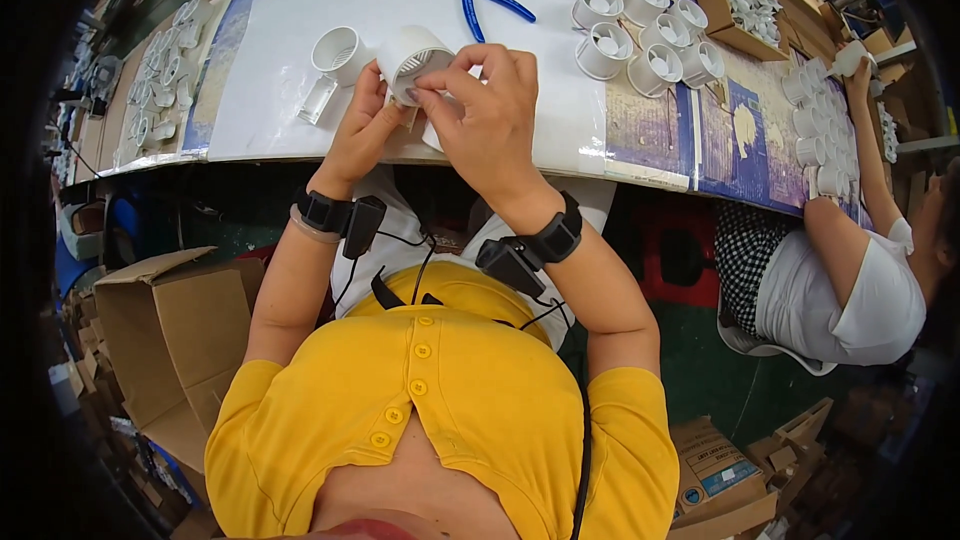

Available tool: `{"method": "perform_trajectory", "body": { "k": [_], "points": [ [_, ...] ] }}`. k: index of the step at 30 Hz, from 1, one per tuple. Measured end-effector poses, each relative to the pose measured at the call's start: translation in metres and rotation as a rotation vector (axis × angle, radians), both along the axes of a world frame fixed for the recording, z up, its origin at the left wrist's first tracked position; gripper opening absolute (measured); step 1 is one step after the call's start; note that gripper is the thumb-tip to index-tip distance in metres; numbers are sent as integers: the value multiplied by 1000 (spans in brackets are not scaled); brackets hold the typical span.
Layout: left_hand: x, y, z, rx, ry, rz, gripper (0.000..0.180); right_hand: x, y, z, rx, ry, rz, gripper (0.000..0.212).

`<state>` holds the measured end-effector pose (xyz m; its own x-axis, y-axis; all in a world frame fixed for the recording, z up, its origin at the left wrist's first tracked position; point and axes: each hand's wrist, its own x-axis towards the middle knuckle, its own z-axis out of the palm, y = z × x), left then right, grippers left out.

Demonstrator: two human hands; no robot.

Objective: The person picks up a white plastic housing and a fan component, trims the plastic with shears, and inserts the fan into the housing. They thread the wires through the assembly by hand, press the parts together, and place the completed unit onto the table.

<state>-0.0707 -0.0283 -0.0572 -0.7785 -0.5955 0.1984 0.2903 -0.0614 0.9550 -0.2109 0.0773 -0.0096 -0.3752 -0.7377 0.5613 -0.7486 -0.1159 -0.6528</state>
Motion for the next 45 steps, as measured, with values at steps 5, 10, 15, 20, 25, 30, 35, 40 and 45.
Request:
{"method": "perform_trajectory", "body": {
  "k": [5, 10, 15, 20, 25, 30, 35, 40, 45],
  "points": [
    [-1, 0, -5, -138, 6, 37, 51, -3, -4, -5, -78, 115, -76, 10],
    [0, 1, -5, -114, 20, 45, 51, -8, -12, -7, -36, 51, 36, 9],
    [1, 0, -5, -41, 23, 20, 48, -12, -13, -6, 32, 159, 107, 11],
    [3, -2, 1, -5, -37, -23, 45, -22, -16, 0, 58, 225, 201, 11],
    [4, -3, 9, 52, -100, -49, 44, -32, -23, 4, 53, 246, 369, 10],
    [6, -6, 8, 86, -133, -95, 45, -36, -27, 2, 68, 252, 451, 10],
    [3, -4, 13, 118, -124, -17, 46, -32, -20, -2, 53, 217, 436, 11],
    [5, -9, 13, 146, -137, -57, 48, -28, -17, -1, 77, 175, 400, 14],
    [5, -9, 12, 159, -90, -57, 48, -26, -14, 2, 64, 266, 362, 17]
  ]
}}
